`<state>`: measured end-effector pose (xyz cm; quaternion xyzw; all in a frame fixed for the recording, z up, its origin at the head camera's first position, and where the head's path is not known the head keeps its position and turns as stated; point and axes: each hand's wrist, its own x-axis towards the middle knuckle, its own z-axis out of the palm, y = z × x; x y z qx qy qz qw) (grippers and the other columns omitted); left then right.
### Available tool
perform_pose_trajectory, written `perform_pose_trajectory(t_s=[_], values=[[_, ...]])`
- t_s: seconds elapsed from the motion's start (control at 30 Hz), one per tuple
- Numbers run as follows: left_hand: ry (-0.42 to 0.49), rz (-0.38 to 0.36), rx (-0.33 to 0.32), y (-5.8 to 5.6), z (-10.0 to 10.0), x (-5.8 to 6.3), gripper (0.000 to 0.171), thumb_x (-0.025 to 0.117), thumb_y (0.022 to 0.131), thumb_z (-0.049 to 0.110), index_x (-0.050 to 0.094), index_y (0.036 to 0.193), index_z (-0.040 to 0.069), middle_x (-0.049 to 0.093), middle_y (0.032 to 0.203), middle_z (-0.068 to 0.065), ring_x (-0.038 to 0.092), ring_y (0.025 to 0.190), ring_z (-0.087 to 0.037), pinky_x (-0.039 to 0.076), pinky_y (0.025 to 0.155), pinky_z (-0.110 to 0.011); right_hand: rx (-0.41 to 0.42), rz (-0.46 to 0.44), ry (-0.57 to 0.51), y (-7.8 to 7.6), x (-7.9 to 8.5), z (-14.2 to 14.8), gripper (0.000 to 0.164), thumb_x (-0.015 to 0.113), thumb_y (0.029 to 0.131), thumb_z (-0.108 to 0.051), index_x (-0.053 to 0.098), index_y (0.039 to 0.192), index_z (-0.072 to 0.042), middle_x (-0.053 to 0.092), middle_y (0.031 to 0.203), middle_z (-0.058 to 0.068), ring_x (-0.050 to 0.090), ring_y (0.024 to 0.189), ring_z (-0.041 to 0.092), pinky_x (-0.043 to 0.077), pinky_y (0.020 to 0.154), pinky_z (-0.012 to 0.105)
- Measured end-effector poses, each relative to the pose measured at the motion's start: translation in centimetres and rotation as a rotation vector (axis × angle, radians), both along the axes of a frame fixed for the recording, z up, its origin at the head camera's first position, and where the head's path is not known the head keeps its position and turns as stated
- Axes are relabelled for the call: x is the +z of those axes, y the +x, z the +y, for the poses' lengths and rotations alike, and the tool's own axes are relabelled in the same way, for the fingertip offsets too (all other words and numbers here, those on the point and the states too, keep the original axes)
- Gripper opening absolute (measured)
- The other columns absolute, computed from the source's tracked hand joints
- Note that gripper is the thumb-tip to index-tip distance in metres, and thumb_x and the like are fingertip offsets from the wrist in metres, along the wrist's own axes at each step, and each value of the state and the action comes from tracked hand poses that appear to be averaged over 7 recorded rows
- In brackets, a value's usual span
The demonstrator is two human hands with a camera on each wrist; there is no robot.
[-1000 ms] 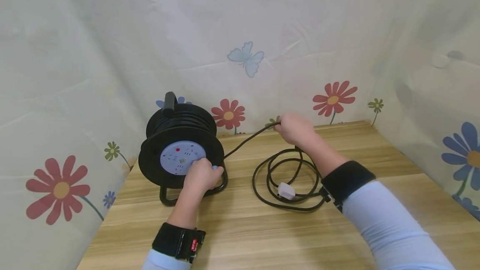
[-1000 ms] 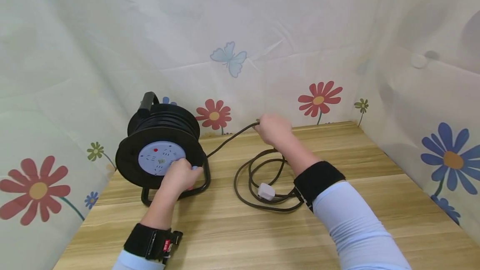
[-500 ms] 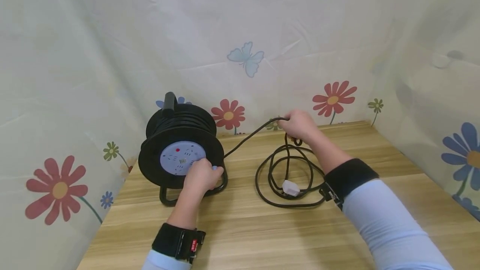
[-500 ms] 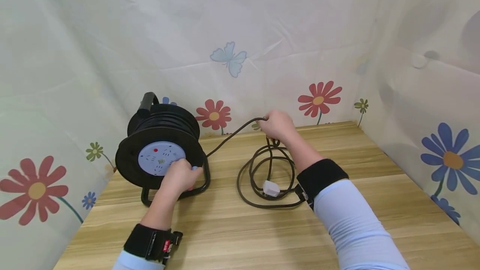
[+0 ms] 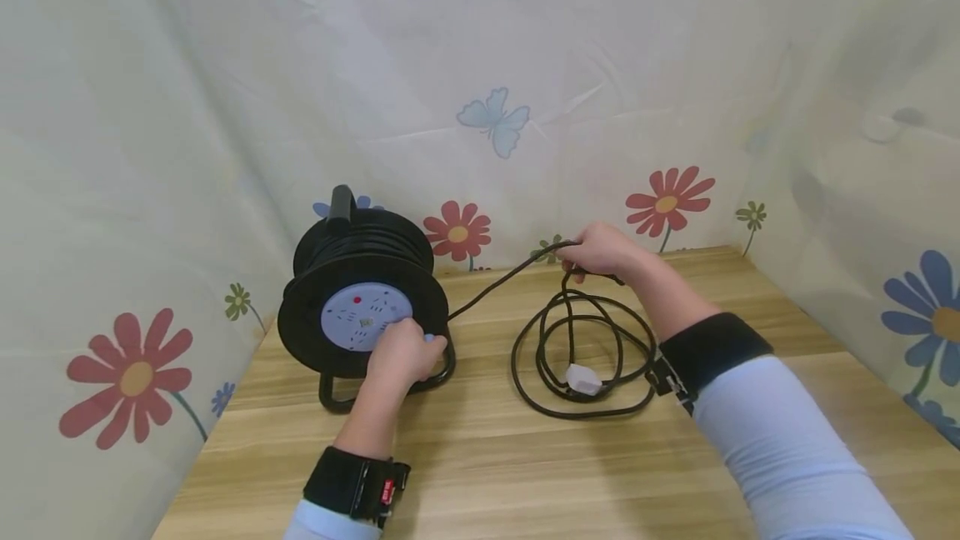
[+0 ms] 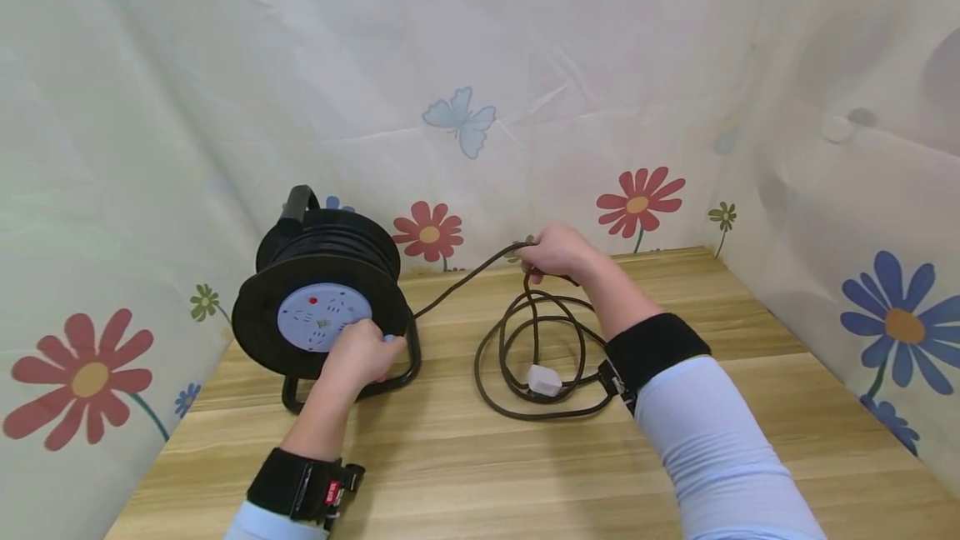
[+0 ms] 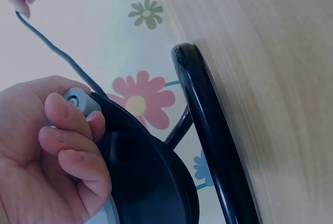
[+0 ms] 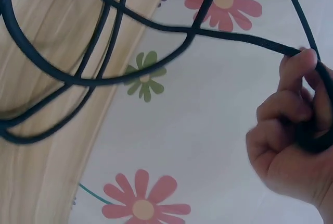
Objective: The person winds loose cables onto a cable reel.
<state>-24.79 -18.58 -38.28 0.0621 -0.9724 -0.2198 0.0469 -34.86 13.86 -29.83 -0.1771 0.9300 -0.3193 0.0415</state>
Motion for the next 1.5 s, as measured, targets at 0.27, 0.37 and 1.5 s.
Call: perform_pose_trajectory(t_s=[0.27,0.37,1.5], values=[[-0.002,-0.007,0.008,-0.2,-0.3,-0.1,0.045,0.06,0.091,0.037,0.063,0.057,0.009,0.06,0.054,-0.004,0.058,0.054,-0.022,0.042,0.051,-0.034,-0.211,0.337,0.366,-0.4,0.5,0.3,0.045,0.074,0.09,-0.05,0.059,0.072,-0.012,0.048,0.062,0.002,0.047,0.055,0.023,0.036,0.051,0.037],[0.0,0.002,0.006,-0.2,-0.3,-0.2,0.045,0.06,0.091,0.038,0.063,0.057,0.009,0.06,0.052,-0.003,0.058,0.055,-0.022,0.042,0.052,-0.035,-0.332,0.366,0.445,-0.6,0.4,0.4,0.062,0.056,0.092,-0.07,0.066,0.077,-0.01,0.056,0.066,0.006,0.056,0.06,0.029,0.04,0.053,0.041],[-0.019,-0.02,0.01,-0.5,-1.1,-0.4,0.044,0.06,0.092,0.039,0.064,0.06,0.01,0.061,0.055,-0.003,0.059,0.06,-0.023,0.044,0.055,-0.036,-0.33,0.466,0.227,-2.7,1.6,6.0,0.044,0.071,0.093,-0.051,0.067,0.089,-0.007,0.064,0.072,0.009,0.058,0.072,0.039,0.042,0.059,0.045]])
